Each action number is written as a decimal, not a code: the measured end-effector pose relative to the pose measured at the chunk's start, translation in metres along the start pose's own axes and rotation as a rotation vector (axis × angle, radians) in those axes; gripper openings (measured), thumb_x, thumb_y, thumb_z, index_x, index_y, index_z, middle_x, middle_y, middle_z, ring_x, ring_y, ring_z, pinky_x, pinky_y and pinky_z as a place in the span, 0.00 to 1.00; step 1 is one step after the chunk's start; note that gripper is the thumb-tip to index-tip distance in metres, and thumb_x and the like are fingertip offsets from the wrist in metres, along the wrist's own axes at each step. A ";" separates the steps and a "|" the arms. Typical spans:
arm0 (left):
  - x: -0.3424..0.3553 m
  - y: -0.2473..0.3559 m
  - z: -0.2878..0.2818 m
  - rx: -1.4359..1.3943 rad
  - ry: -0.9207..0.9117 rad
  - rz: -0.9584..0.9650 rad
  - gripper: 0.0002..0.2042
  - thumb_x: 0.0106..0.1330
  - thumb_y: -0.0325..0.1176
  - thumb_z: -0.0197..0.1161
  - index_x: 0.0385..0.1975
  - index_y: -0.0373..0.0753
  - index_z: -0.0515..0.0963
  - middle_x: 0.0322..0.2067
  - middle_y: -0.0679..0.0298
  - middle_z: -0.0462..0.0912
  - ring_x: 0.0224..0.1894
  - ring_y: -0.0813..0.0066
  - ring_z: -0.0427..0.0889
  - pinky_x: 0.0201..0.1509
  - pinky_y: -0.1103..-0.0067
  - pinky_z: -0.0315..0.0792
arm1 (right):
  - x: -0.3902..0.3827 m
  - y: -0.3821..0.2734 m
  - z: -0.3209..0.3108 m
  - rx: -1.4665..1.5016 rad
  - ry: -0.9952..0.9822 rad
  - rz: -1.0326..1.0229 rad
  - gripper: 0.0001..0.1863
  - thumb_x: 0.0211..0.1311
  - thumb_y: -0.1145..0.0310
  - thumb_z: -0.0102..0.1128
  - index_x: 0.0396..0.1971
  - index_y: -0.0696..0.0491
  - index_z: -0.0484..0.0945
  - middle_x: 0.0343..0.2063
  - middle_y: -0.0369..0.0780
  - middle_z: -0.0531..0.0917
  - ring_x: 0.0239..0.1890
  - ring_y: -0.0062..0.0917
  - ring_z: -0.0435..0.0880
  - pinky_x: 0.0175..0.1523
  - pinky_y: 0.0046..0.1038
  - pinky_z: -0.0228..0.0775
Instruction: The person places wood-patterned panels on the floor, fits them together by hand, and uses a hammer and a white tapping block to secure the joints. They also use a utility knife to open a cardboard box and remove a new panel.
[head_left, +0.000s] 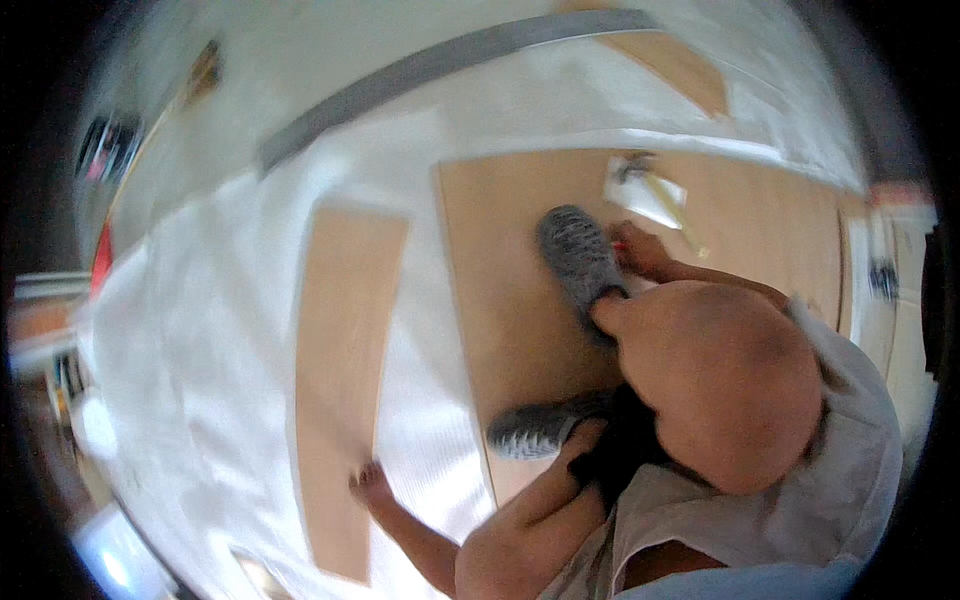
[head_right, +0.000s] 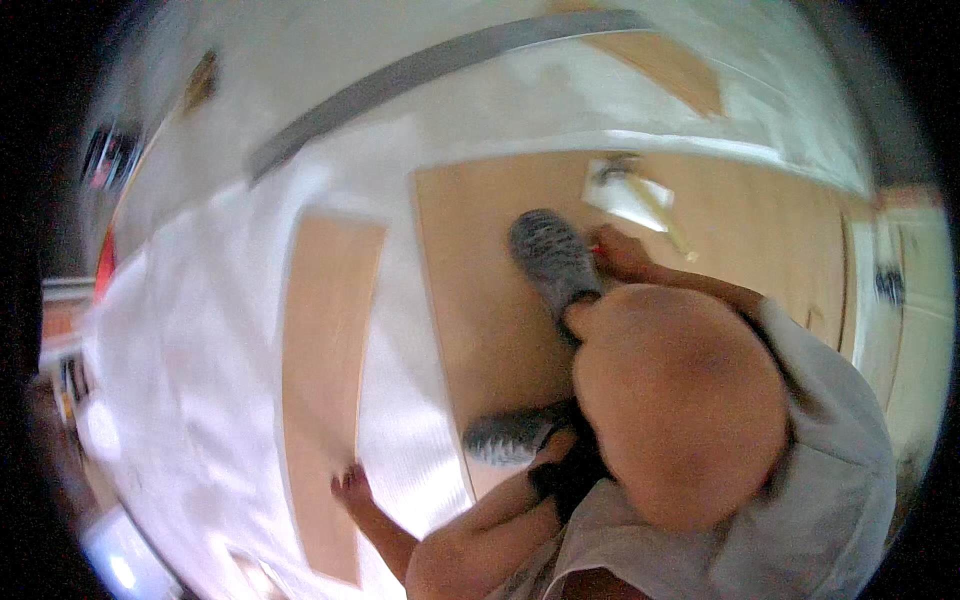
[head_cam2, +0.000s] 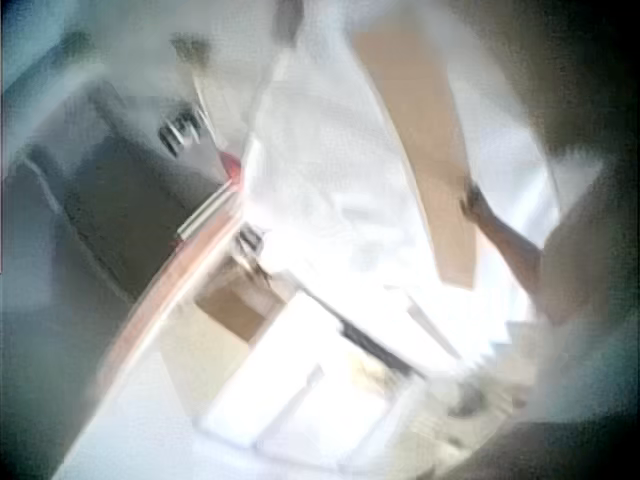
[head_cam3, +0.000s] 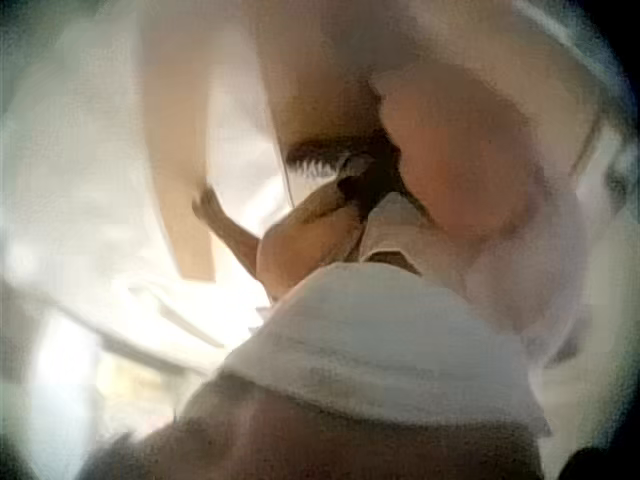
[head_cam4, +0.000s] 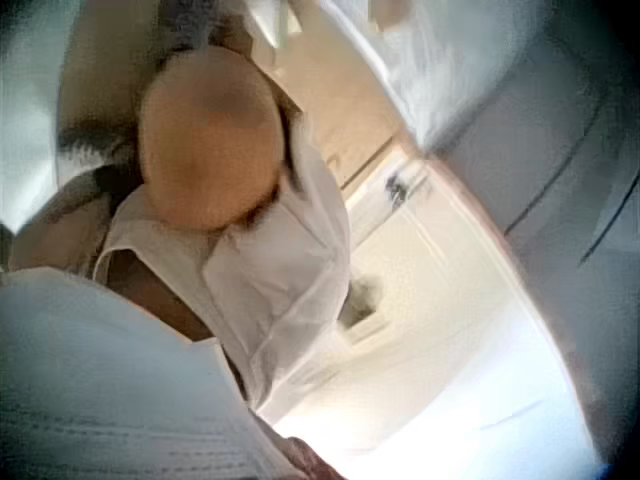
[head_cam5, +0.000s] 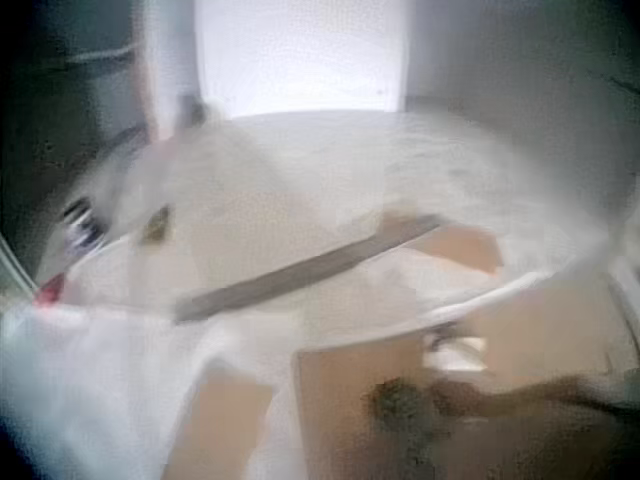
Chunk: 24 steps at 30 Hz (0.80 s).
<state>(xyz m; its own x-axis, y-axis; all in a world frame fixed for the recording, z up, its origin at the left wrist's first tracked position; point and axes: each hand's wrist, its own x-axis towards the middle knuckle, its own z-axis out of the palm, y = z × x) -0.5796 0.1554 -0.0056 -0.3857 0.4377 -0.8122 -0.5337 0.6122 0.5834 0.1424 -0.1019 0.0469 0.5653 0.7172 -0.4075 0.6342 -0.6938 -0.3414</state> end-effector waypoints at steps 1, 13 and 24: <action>0.010 -0.003 -0.014 -0.127 0.011 -0.047 0.40 0.67 0.46 0.61 0.68 0.21 0.54 0.58 0.44 0.68 0.59 0.51 0.72 0.65 0.57 0.74 | 0.000 -0.007 -0.003 -0.091 0.013 -0.072 0.26 0.69 0.54 0.58 0.59 0.55 0.71 0.52 0.54 0.77 0.54 0.53 0.78 0.57 0.45 0.73; -0.003 -0.026 0.011 -0.664 0.187 -0.112 0.32 0.68 0.47 0.52 0.60 0.22 0.60 0.52 0.44 0.72 0.52 0.46 0.78 0.55 0.50 0.76 | 0.166 -0.214 0.007 -0.083 -0.001 -0.614 0.19 0.69 0.64 0.56 0.52 0.62 0.72 0.52 0.54 0.77 0.56 0.51 0.74 0.62 0.45 0.67; -0.017 -0.018 0.056 -0.901 0.274 -0.003 0.19 0.68 0.39 0.57 0.58 0.42 0.70 0.49 0.57 0.76 0.47 0.63 0.79 0.42 0.69 0.78 | 0.306 -0.371 0.066 0.058 -0.322 -0.445 0.37 0.67 0.51 0.60 0.67 0.61 0.65 0.61 0.54 0.75 0.60 0.43 0.76 0.63 0.38 0.68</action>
<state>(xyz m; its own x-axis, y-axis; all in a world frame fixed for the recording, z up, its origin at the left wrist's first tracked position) -0.5213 0.1743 -0.0023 -0.4858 0.1962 -0.8517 -0.8719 -0.1774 0.4564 0.0457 0.3703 -0.0070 0.0538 0.8919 -0.4490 0.7400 -0.3375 -0.5818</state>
